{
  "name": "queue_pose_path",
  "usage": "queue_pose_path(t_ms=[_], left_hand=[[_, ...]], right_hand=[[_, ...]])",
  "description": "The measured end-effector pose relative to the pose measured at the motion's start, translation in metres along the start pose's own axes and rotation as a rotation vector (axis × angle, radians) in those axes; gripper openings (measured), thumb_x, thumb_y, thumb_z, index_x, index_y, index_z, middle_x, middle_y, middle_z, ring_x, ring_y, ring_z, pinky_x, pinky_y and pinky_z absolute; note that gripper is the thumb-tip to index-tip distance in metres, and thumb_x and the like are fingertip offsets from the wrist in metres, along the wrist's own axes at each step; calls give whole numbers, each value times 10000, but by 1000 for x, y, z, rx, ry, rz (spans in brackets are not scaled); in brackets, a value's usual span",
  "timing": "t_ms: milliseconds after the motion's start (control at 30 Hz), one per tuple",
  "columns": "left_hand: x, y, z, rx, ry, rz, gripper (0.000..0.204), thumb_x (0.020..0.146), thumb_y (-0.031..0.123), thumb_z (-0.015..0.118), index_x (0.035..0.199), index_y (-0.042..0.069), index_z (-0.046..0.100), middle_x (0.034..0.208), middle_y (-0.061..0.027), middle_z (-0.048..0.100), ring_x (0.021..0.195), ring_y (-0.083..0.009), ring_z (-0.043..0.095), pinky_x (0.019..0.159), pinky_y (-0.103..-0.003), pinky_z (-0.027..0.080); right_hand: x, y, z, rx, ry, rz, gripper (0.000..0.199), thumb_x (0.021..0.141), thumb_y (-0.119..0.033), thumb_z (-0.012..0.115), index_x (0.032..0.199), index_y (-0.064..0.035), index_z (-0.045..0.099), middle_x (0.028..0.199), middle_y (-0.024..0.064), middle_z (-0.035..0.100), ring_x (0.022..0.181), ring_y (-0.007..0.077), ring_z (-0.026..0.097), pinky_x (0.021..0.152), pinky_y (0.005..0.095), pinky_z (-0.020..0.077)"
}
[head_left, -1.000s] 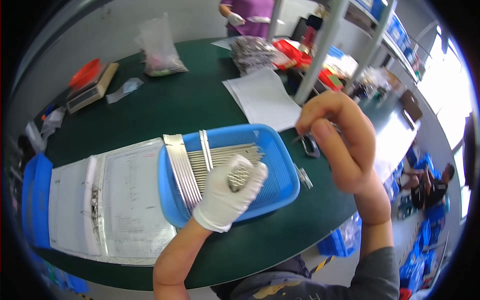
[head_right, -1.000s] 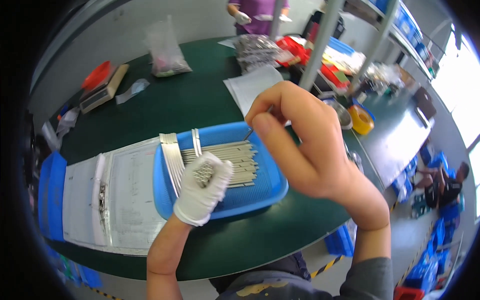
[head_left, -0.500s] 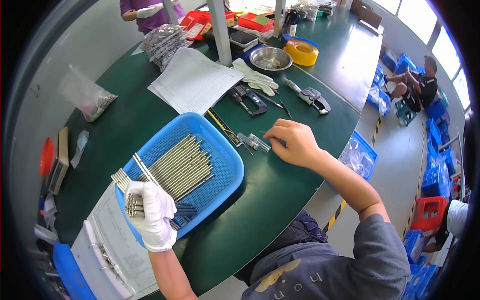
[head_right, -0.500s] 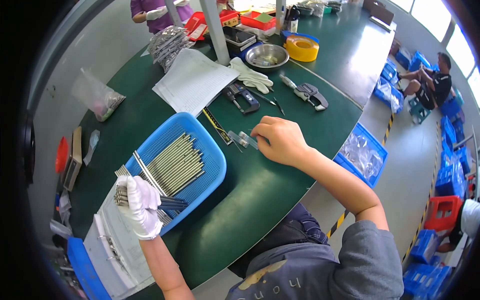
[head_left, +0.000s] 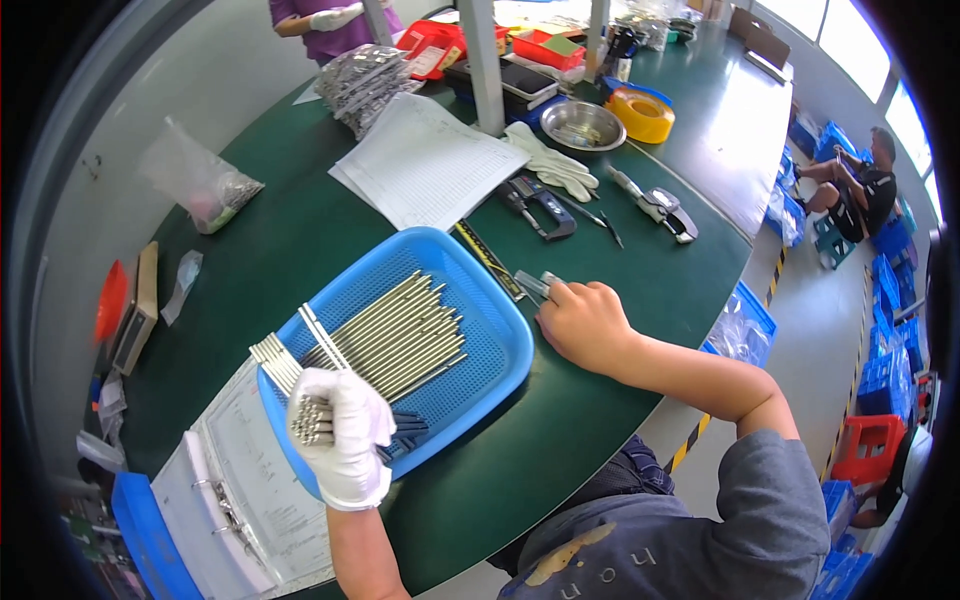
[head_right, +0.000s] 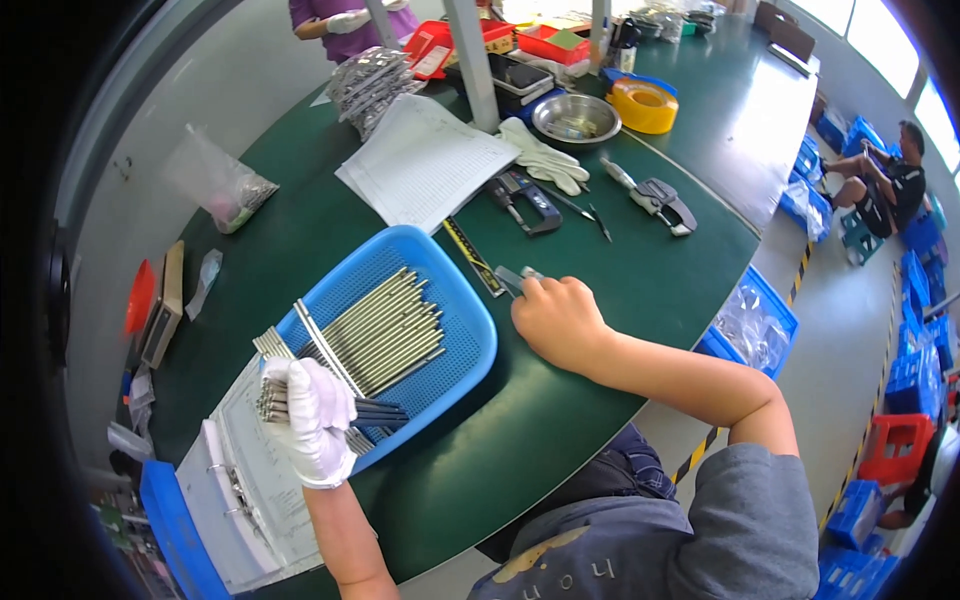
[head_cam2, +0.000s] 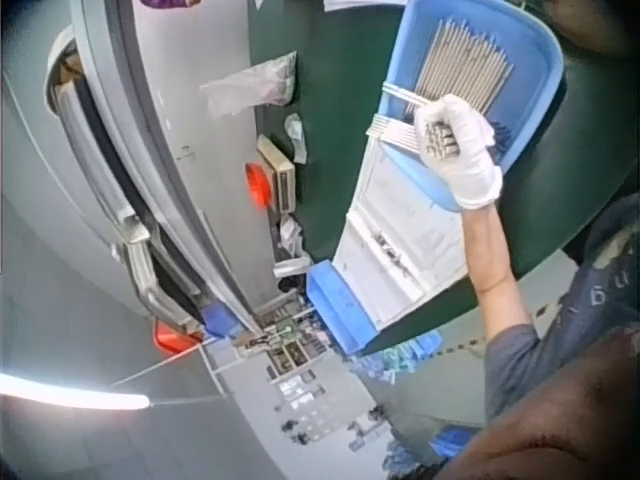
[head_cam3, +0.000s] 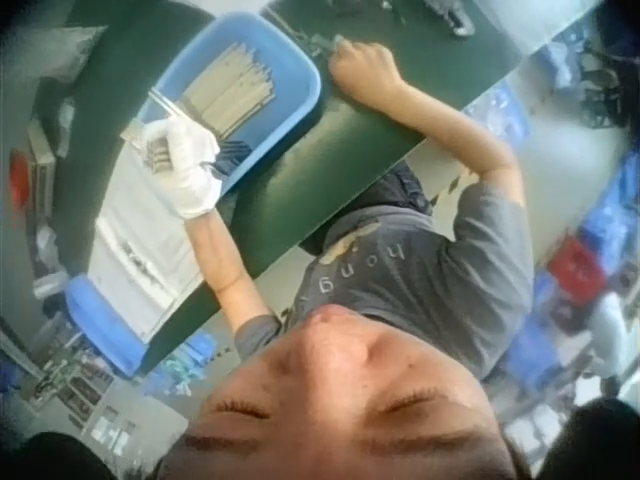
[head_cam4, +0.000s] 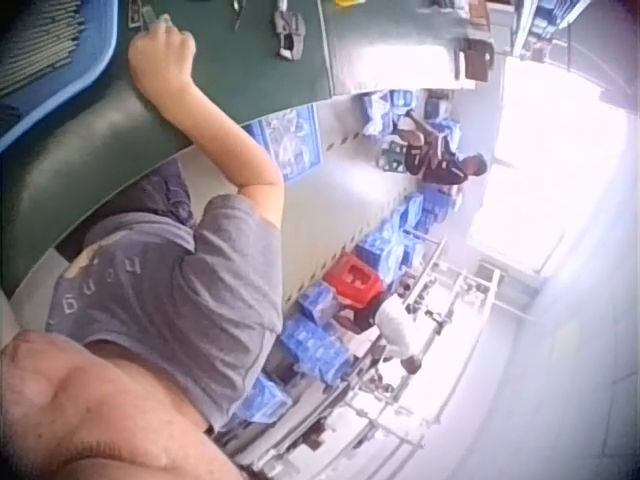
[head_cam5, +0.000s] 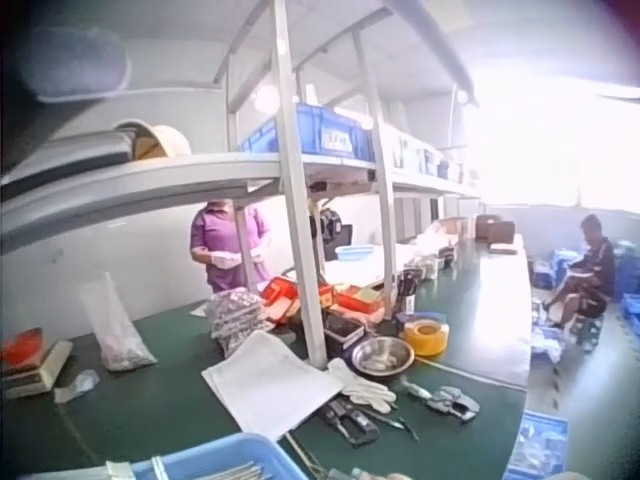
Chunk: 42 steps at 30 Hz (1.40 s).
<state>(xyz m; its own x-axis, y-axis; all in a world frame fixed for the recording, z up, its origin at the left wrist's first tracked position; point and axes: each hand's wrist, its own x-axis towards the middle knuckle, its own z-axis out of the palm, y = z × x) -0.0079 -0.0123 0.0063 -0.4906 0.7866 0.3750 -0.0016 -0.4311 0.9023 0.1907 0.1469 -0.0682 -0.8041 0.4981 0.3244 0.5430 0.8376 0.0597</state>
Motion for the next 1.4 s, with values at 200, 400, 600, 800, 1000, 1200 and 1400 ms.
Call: queue_pose_path(t_ms=[200,400,600,800,1000,1200,1400], left_hand=[[-5,3,-1,-27,4,-77,93,878,26,586,816,28,517,676,-9,532,522,-50,462,439,-186,377],[0,6,11,28,8,-147,180,880,79,616,735,53,514,631,40,516,546,-9,449,477,-173,359],[2,0,8,60,-16,-125,165,883,129,629,760,54,548,617,34,545,532,-7,460,471,-180,368],[4,3,7,31,-18,-114,169,884,154,630,774,45,562,608,12,560,517,-14,470,466,-193,380],[3,-1,6,116,-45,-73,218,875,196,644,748,45,553,554,5,525,478,-26,447,437,-207,341],[3,-2,7,103,-41,-115,223,870,198,650,746,37,560,556,-3,519,495,-48,446,460,-229,357],[3,-8,8,131,-5,95,196,837,167,672,942,19,600,692,-47,593,601,-97,537,563,-264,437]], right_hand=[[18,-14,-14,-110,-268,185,119,736,-140,608,761,-25,625,823,122,621,714,266,659,567,362,514],[22,-8,-18,-80,-457,265,193,704,-142,624,806,21,610,845,171,636,733,308,660,606,386,531],[6,-5,-22,-7,-460,226,213,659,-171,571,741,24,597,741,179,628,690,338,648,608,413,528],[-3,7,-26,208,-376,43,179,598,-168,546,679,-13,587,630,166,597,589,361,590,565,420,497],[3,26,-34,925,-256,386,283,619,14,605,897,-28,573,583,-48,499,535,19,457,492,194,373],[61,-14,-113,1285,21,115,152,793,38,563,941,2,570,784,26,637,608,34,553,510,165,440],[108,-80,-150,1121,10,-427,61,823,-9,599,874,13,622,729,56,628,586,83,555,515,218,436]])
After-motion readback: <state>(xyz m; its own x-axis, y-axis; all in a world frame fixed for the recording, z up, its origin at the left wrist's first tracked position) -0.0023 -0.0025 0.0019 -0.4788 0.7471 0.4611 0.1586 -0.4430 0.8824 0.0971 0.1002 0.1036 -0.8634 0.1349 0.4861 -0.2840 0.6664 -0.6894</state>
